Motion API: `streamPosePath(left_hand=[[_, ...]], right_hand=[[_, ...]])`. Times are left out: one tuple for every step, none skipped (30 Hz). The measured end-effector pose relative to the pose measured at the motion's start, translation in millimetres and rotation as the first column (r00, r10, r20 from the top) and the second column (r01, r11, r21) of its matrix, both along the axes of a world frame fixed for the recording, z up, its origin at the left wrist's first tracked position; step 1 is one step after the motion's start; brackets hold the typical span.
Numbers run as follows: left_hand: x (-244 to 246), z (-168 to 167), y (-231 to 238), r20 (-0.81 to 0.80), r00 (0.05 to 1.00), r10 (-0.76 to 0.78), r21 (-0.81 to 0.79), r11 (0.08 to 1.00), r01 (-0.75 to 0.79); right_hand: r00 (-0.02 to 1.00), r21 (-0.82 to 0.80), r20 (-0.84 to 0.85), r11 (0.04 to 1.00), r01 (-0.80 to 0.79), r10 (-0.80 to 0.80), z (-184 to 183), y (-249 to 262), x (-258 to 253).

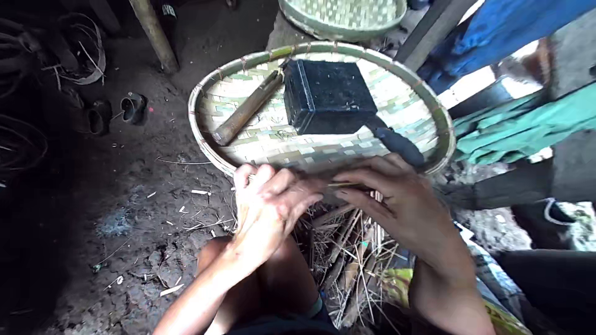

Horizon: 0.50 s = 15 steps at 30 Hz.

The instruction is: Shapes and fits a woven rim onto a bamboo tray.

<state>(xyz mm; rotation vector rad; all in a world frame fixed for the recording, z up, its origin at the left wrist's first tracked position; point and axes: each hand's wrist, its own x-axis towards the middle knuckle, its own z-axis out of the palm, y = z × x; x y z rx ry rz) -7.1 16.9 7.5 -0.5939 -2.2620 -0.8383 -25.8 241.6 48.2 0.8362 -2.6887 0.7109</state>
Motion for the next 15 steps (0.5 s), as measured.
streamPosePath(left_hand=[[-0.4,-1.3,1.5,-0.008,1.000,0.008,0.008,1.000,-0.008],[-1.0,-1.7,1.7,-0.017,1.000,0.012,0.005,1.000,-0.012],[-1.5,-1.5,1.6,-0.020,1.000,0.012,-0.002,1.000,-0.012],[-2.1,-0.7,2.5,-0.022,1.000,0.013,-0.008,1.000,-0.013],[-2.5,0.6,4.8,-0.022,1.000,0.016,-0.012,1.000,-0.016],[-2.8,1.8,7.6,-0.018,1.000,0.017,-0.011,1.000,-0.018],[-3.0,2.5,9.9,-0.013,1.000,0.019,-0.008,1.000,-0.019],[-3.4,2.5,11.0,-0.012,1.000,0.022,-0.006,1.000,-0.022],[-3.7,2.0,11.6,-0.018,1.000,0.022,0.001,1.000,-0.022],[-3.9,0.7,11.8,-0.026,0.999,0.023,0.009,1.000,-0.023],[-3.5,-0.6,12.1,-0.034,0.999,0.025,0.019,1.000,-0.025],[-3.0,-1.8,12.6,-0.041,0.999,0.024,0.032,0.999,-0.023],[-2.8,-3.0,13.3,-0.046,0.999,0.020,0.049,0.999,-0.018],[-2.8,-4.4,14.0,-0.050,0.999,0.019,0.061,0.998,-0.016],[-2.9,-5.9,15.0,-0.054,0.998,0.019,0.072,0.997,-0.015]], right_hand=[[1.000,0.033,0.025,0.999,-0.016,0.015,4.7,2.8,-5.3],[0.998,0.075,0.044,0.996,-0.040,0.037,12.5,3.9,-13.2],[0.997,0.115,0.047,0.991,-0.063,0.058,22.7,1.3,-22.9],[0.997,0.139,0.020,0.987,-0.080,0.078,34.0,-6.7,-33.8],[0.994,0.163,-0.039,0.982,-0.091,0.098,44.4,-20.6,-46.3],[0.987,0.199,-0.095,0.974,-0.106,0.126,52.5,-39.5,-60.7],[0.977,0.249,-0.139,0.960,-0.126,0.164,55.0,-60.9,-78.0],[0.958,0.299,-0.187,0.941,-0.157,0.219,50.9,-82.6,-98.2],[0.926,0.342,-0.231,0.917,-0.208,0.297,44.5,-102.3,-113.5],[0.885,0.373,-0.280,0.891,-0.257,0.372,41.3,-118.3,-117.2],[0.872,0.437,-0.283,0.863,-0.254,0.400,52.3,-132.1,-99.9],[0.976,0.730,-0.009,0.669,-0.142,0.216,104.5,-157.4,-53.4],[0.996,0.840,0.081,0.535,-0.093,0.046,131.2,-178.2,-26.3],[0.995,0.862,0.096,0.503,-0.071,-0.025,140.7,-185.9,-17.8],[0.995,0.822,0.098,0.564,-0.082,0.002,140.0,-179.4,-26.3]])
